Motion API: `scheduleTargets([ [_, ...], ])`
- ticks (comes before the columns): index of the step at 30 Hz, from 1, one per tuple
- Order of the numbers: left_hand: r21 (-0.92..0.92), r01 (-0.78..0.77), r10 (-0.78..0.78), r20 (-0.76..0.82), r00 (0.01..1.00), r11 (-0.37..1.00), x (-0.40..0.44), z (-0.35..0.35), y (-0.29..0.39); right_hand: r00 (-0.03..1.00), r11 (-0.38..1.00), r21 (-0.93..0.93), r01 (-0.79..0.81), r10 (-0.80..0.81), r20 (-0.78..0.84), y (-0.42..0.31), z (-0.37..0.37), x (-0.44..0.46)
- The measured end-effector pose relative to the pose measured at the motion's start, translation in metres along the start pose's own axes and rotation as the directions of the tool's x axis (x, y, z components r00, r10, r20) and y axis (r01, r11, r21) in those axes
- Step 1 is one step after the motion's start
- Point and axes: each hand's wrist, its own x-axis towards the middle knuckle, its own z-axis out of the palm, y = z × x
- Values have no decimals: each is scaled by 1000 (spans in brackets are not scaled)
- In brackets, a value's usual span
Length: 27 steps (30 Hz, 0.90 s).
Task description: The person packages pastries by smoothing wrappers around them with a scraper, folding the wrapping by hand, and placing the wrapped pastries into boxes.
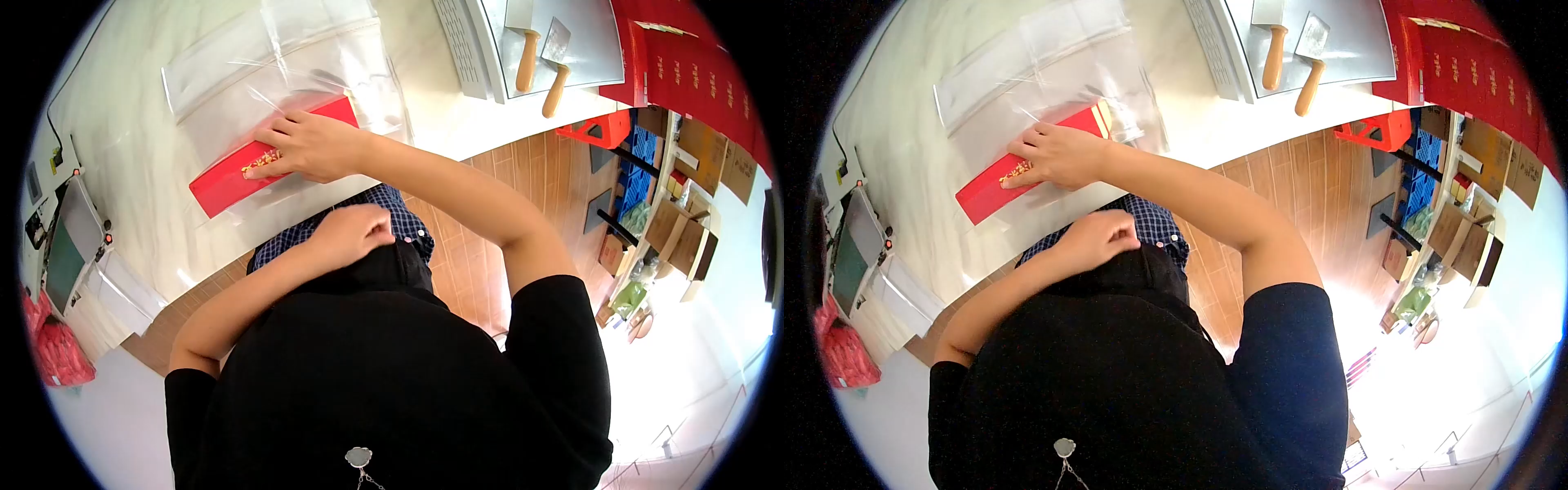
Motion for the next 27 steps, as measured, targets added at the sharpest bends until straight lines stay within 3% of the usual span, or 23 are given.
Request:
scheduleTargets([
  [1, -26, 72, -73, -68, 995, 997, 3, -3, 0, 1000, 1000, -3, 1, 0, 26, 0, -1, 1],
  [2, 73, -57, 66, -131, 989, 996, 6, 0, -6, 1000, 1000, -2, -1, 1, 21, 0, -2, 2],
  [3, 75, -52, 62, -130, 990, 996, 11, 7, -11, 1000, 1000, -2, 3, -3, 25, 0, -4, 2],
  [5, 276, -194, 257, -212, 943, 941, 26, 22, -17, 1000, 1000, 4, 15, -15, 25, 0, -3, 2],
  [6, 334, -202, 280, -202, 939, 921, 35, 23, -19, 999, 1000, -5, 16, -16, 28, 1, -1, 2],
  [9, 405, -87, 175, -186, 967, 910, 48, 25, -45, 999, 1000, -7, 20, -20, 28, 1, -1, 4],
  [11, 393, -58, 154, -217, 964, 918, 41, 28, -62, 999, 1000, -2, 24, -23, 29, 1, -3, 4],
  [13, 357, -4, 61, -148, 987, 934, 30, 25, -62, 1000, 1000, 8, 4, -4, 25, -1, -4, 2],
  [14, 277, 95, -85, -49, 995, 956, 27, 23, -63, 1000, 1000, 12, 4, -5, 28, -1, -3, 3],
  [19, 168, -90, 119, -172, 978, 982, -17, -8, -22, 1000, 1000, -6, 10, -10, -6, 1, 1, 2],
  [21, 8, 117, -113, -207, 972, 993, -37, -15, -13, 1000, 1000, -11, 10, -10, -9, 0, 2, 3],
  [23, 67, 165, -148, -201, 968, 984, -48, -15, -17, 1000, 1000, -17, 23, -23, -22, 0, 1, 3],
  [25, 137, 136, -133, -29, 991, 981, -54, -7, -25, 999, 1000, 24, -17, 16, 48, -2, -5, 6],
  [27, 44, 177, -158, -274, 949, 983, -54, 14, -35, 998, 1000, 26, -4, 2, 63, -2, -9, 7],
])
